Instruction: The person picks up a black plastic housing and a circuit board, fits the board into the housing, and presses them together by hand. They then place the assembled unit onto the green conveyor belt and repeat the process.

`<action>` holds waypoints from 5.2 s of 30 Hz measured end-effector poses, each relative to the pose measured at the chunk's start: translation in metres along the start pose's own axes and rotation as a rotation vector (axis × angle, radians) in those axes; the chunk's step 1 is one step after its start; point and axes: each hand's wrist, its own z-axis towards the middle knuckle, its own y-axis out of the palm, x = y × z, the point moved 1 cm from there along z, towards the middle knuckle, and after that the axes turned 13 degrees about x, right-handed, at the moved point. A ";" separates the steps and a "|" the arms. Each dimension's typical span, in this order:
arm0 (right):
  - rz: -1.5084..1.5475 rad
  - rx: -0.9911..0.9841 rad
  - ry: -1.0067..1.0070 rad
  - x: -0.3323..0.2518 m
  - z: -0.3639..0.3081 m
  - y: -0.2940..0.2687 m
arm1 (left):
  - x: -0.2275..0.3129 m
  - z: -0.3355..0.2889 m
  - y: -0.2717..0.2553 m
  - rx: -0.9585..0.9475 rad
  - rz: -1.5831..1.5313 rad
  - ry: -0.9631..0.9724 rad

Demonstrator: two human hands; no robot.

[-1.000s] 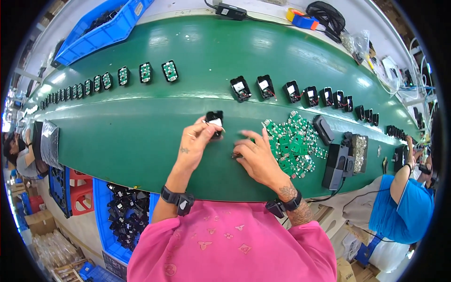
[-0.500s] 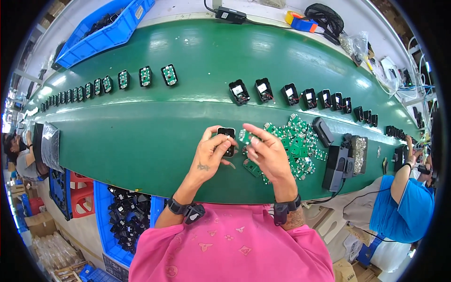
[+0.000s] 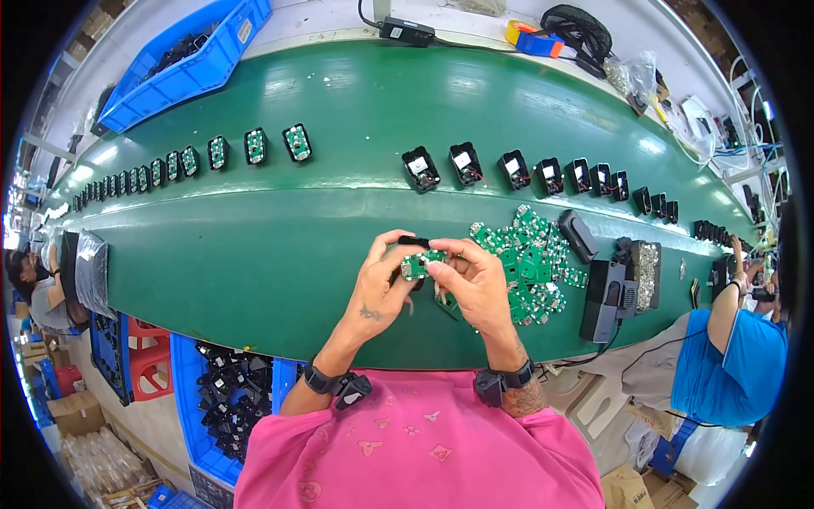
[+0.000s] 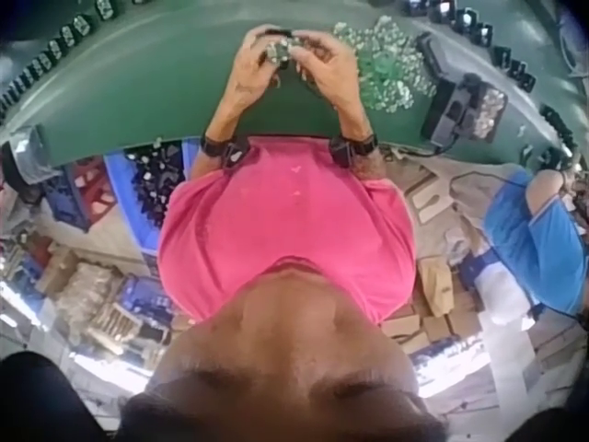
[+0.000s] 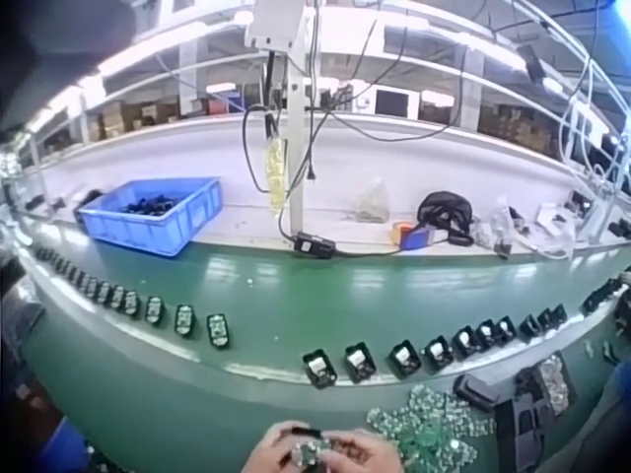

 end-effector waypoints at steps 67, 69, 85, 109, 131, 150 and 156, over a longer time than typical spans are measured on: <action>-0.573 -0.147 -0.425 -0.045 -0.008 -0.008 | 0.053 -0.005 0.007 0.178 0.309 0.294; -0.590 -0.163 -0.438 -0.047 -0.009 -0.008 | 0.054 -0.006 0.007 0.180 0.308 0.305; -0.531 -0.059 -0.473 -0.037 -0.013 -0.004 | 0.042 -0.014 0.021 0.301 0.207 0.187; -0.649 -0.041 -0.384 -0.023 -0.004 0.000 | 0.024 -0.007 0.022 0.302 -0.017 0.009; -0.369 -0.127 -0.163 -0.020 -0.003 -0.033 | 0.034 0.007 0.032 0.192 0.131 0.026; -0.496 0.176 -0.346 -0.036 -0.003 -0.018 | 0.038 0.011 0.032 0.104 -0.264 -0.084; -0.539 0.274 -0.496 -0.028 0.000 -0.011 | 0.036 0.011 0.039 0.131 -0.356 -0.212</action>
